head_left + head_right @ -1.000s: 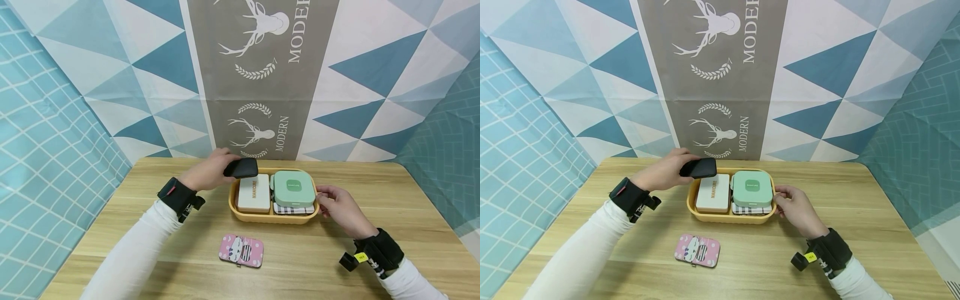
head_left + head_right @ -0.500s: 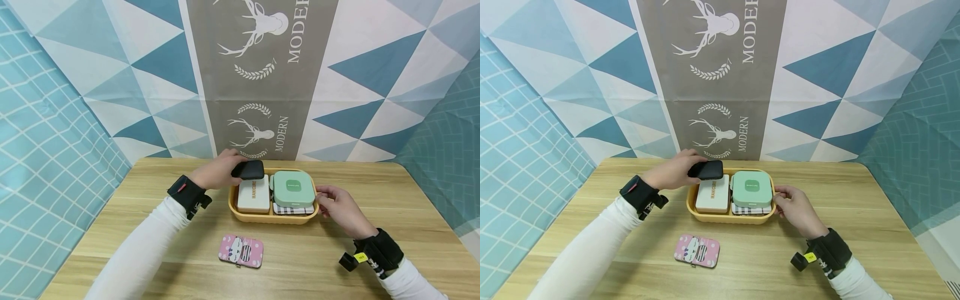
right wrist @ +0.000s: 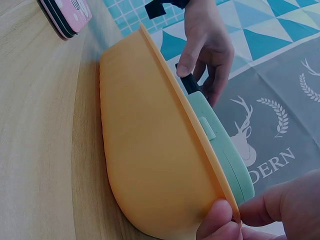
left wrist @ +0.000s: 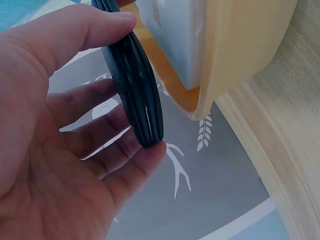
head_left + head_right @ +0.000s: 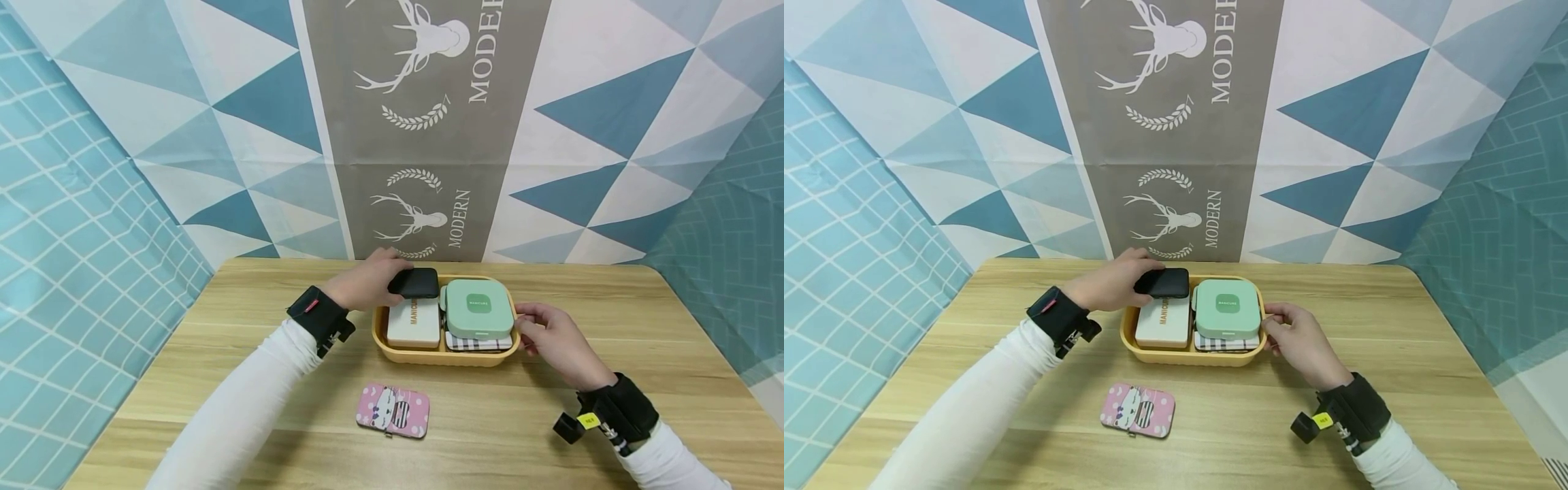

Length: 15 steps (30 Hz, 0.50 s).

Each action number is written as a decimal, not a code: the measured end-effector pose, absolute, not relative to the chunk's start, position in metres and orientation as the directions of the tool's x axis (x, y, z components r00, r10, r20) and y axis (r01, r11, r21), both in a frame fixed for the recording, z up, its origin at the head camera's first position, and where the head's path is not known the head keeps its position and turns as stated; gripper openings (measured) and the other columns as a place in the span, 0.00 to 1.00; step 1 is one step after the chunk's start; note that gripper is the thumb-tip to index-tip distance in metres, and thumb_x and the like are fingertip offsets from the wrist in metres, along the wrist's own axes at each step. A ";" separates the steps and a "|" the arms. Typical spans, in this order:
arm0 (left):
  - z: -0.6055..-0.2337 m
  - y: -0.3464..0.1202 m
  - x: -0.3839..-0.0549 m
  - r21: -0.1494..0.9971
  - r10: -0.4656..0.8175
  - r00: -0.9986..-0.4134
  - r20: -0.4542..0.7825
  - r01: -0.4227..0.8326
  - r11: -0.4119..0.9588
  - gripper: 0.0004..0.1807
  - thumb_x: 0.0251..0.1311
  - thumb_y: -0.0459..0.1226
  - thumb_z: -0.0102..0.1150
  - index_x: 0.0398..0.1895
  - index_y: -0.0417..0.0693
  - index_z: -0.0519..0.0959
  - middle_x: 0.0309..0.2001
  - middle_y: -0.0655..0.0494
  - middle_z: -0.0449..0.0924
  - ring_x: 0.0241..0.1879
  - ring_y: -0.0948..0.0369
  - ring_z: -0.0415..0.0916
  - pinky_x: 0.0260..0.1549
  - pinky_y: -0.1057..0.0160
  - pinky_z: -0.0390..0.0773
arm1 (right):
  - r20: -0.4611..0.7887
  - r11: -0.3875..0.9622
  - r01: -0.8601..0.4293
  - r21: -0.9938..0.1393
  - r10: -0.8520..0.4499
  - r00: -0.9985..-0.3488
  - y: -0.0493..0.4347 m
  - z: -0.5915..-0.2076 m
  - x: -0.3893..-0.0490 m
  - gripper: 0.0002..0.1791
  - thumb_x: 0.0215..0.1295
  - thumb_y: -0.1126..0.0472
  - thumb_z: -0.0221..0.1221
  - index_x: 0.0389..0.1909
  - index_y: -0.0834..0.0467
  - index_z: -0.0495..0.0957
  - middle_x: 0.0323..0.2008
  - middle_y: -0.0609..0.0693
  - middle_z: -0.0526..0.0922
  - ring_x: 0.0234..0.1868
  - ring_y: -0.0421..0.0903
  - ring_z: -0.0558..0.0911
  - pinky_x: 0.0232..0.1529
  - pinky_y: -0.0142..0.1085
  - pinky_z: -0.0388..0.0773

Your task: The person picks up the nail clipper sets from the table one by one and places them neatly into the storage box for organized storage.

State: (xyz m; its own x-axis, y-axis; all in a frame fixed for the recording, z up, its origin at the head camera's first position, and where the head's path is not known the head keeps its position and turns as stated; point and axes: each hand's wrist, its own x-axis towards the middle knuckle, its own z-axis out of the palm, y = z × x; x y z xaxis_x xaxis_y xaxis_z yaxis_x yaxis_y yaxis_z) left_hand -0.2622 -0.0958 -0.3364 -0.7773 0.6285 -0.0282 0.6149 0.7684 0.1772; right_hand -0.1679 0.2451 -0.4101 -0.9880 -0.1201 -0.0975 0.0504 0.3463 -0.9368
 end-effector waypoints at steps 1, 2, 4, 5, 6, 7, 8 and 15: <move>-0.337 -0.095 -0.263 0.175 0.630 -0.776 -0.032 0.616 0.768 0.36 0.65 0.42 0.74 0.75 0.46 0.74 0.66 0.48 0.73 0.62 0.53 0.67 0.62 0.55 0.74 | -0.097 0.344 0.050 -0.938 -0.121 -0.988 0.245 -0.410 -0.168 0.26 0.84 0.63 0.50 0.75 0.71 0.65 0.47 0.62 0.77 0.38 0.51 0.80 0.33 0.39 0.81; -0.338 -0.095 -0.263 0.171 0.631 -0.775 -0.034 0.618 0.767 0.36 0.66 0.42 0.74 0.75 0.46 0.74 0.66 0.48 0.72 0.62 0.53 0.67 0.62 0.55 0.74 | -0.097 0.344 0.049 -0.938 -0.122 -0.988 0.245 -0.409 -0.168 0.26 0.84 0.63 0.50 0.74 0.72 0.65 0.46 0.62 0.77 0.37 0.51 0.80 0.33 0.38 0.81; -0.339 -0.093 -0.264 0.170 0.631 -0.774 -0.040 0.617 0.768 0.35 0.66 0.42 0.73 0.75 0.47 0.74 0.66 0.49 0.72 0.63 0.54 0.67 0.63 0.55 0.73 | -0.096 0.343 0.048 -0.938 -0.124 -0.988 0.245 -0.409 -0.167 0.26 0.84 0.63 0.51 0.74 0.72 0.65 0.45 0.62 0.77 0.37 0.50 0.79 0.32 0.38 0.81; -0.340 -0.093 -0.264 0.172 0.631 -0.775 -0.042 0.616 0.769 0.35 0.66 0.42 0.73 0.75 0.47 0.74 0.66 0.49 0.72 0.63 0.54 0.67 0.63 0.56 0.73 | -0.096 0.343 0.047 -0.938 -0.126 -0.987 0.245 -0.409 -0.167 0.26 0.84 0.63 0.50 0.74 0.72 0.65 0.45 0.62 0.77 0.37 0.50 0.79 0.32 0.38 0.81; -0.340 -0.092 -0.264 0.174 0.631 -0.775 -0.044 0.616 0.769 0.35 0.66 0.42 0.73 0.75 0.47 0.75 0.66 0.49 0.72 0.63 0.54 0.67 0.63 0.56 0.73 | -0.096 0.344 0.047 -0.938 -0.127 -0.987 0.245 -0.408 -0.167 0.26 0.84 0.63 0.50 0.74 0.72 0.65 0.45 0.62 0.77 0.37 0.50 0.79 0.32 0.38 0.81; -0.340 -0.091 -0.264 0.176 0.630 -0.775 -0.047 0.615 0.769 0.34 0.66 0.42 0.73 0.74 0.47 0.75 0.66 0.49 0.73 0.62 0.54 0.67 0.63 0.56 0.73 | -0.095 0.346 0.046 -0.937 -0.127 -0.987 0.245 -0.408 -0.167 0.26 0.84 0.63 0.50 0.74 0.72 0.65 0.44 0.61 0.77 0.37 0.50 0.79 0.32 0.38 0.81; -0.341 -0.090 -0.264 0.176 0.631 -0.774 -0.048 0.616 0.768 0.34 0.66 0.42 0.73 0.74 0.47 0.75 0.65 0.49 0.73 0.62 0.54 0.67 0.63 0.56 0.73 | -0.094 0.348 0.044 -0.937 -0.127 -0.987 0.245 -0.408 -0.167 0.26 0.84 0.63 0.50 0.74 0.72 0.65 0.44 0.61 0.77 0.37 0.50 0.79 0.32 0.37 0.81; -0.342 -0.085 -0.265 0.180 0.646 -0.761 -0.058 0.628 0.757 0.32 0.67 0.41 0.73 0.73 0.46 0.76 0.67 0.48 0.72 0.62 0.53 0.67 0.63 0.56 0.73 | -0.095 0.347 0.045 -0.937 -0.129 -0.987 0.246 -0.409 -0.167 0.26 0.84 0.63 0.50 0.74 0.72 0.65 0.44 0.61 0.77 0.37 0.51 0.79 0.32 0.37 0.80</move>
State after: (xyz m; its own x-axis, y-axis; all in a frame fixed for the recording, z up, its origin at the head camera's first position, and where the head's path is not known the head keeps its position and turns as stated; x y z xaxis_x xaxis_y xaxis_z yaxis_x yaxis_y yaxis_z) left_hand -0.2645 -0.0850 -0.3418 -0.7613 0.6458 -0.0583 0.6282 0.7568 0.1803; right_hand -0.1675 0.2459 -0.4092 -0.9872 -0.1286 -0.0948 0.0447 0.3472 -0.9367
